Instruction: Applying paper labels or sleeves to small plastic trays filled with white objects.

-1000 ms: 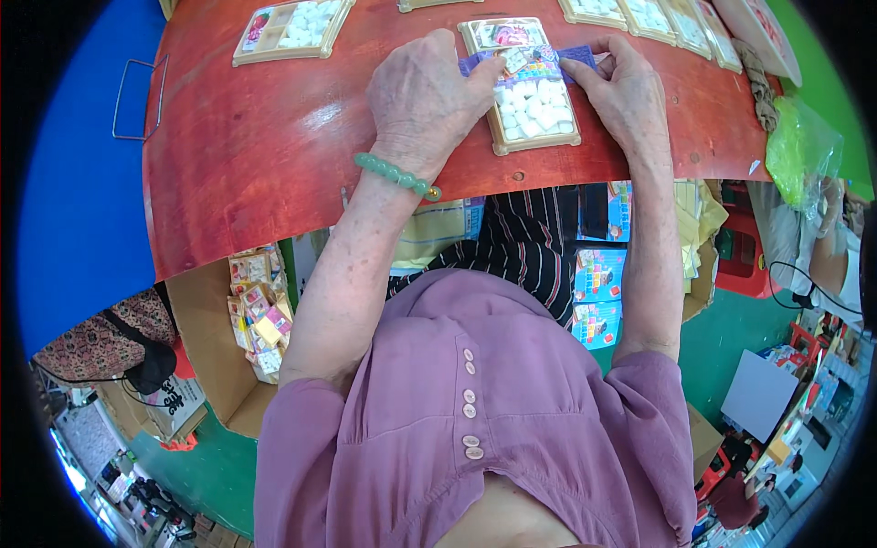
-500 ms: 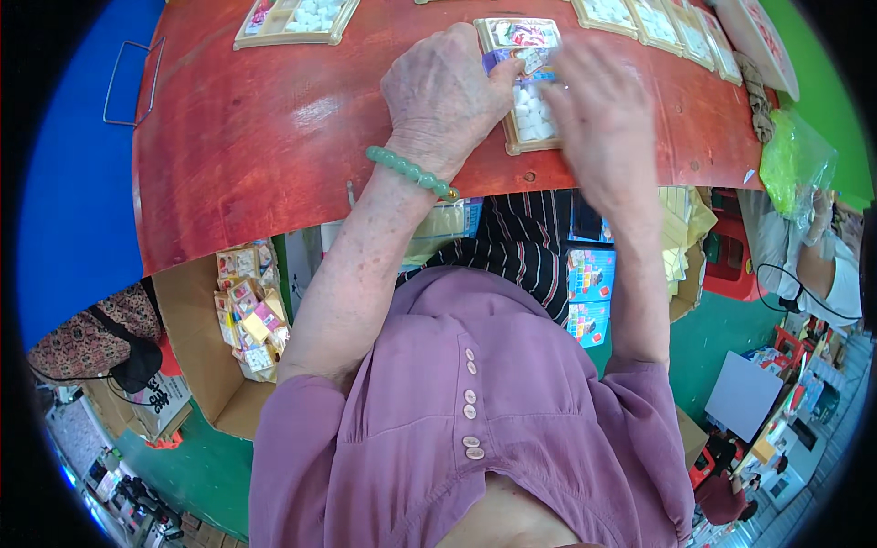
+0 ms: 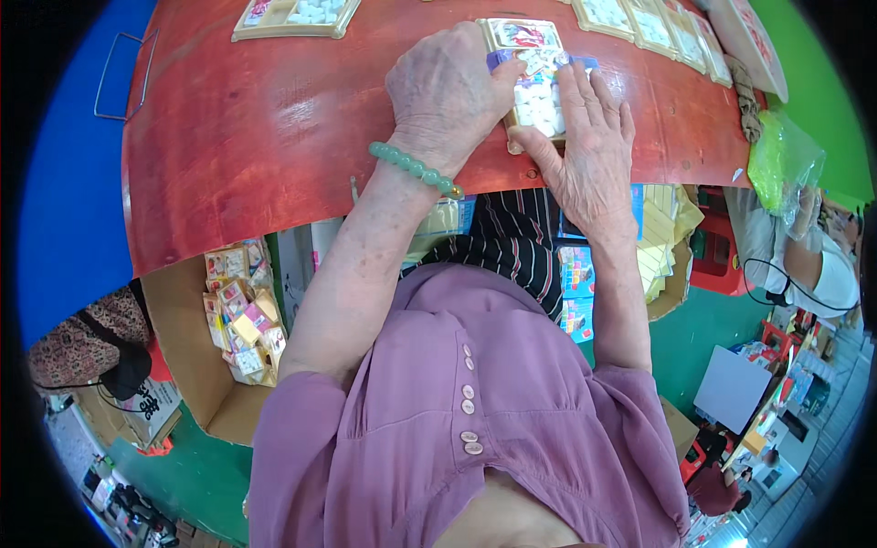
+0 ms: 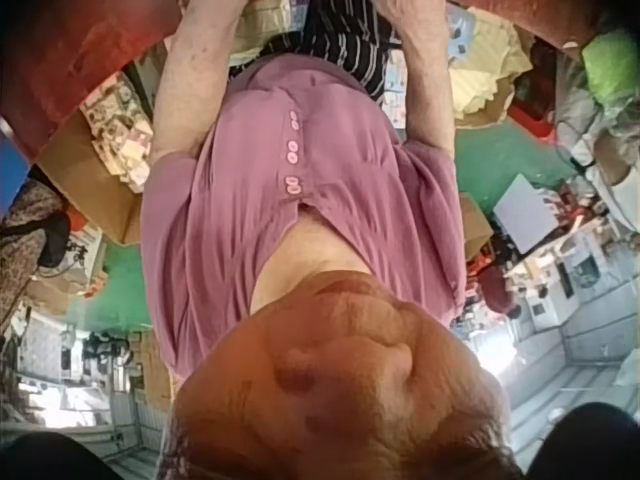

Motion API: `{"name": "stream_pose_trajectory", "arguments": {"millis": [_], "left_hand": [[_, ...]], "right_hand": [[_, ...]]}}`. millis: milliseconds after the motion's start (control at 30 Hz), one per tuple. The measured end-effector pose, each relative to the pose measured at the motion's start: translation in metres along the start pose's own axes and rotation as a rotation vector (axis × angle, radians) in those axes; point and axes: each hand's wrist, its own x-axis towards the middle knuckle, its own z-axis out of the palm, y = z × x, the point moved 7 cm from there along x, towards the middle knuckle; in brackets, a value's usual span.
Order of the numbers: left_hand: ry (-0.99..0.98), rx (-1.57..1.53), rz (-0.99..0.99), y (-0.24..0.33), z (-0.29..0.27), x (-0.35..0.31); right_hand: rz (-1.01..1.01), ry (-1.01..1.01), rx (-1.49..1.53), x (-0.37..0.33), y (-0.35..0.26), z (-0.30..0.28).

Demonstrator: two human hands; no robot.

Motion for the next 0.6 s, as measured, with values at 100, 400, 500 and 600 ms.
{"name": "stream_pose_trajectory", "arguments": {"millis": [100,400,500,600], "left_hand": [[-0.016,-0.007,-0.003,-0.003,-0.001,-0.001],[-0.042,-0.014,-0.006,-0.004,0.000,0.001],[-0.023,-0.020,-0.001,-0.005,0.000,0.001],[-0.033,-0.030,0.015,-0.005,0.003,0.001]], "right_hand": [[-0.017,-0.019,0.013,-0.004,-0.002,0.001],[0.064,0.028,0.042,-0.011,-0.017,-0.011],[0.134,0.090,0.011,-0.012,-0.024,-0.012],[0.199,0.163,-0.005,-0.012,-0.028,-0.013]]}}
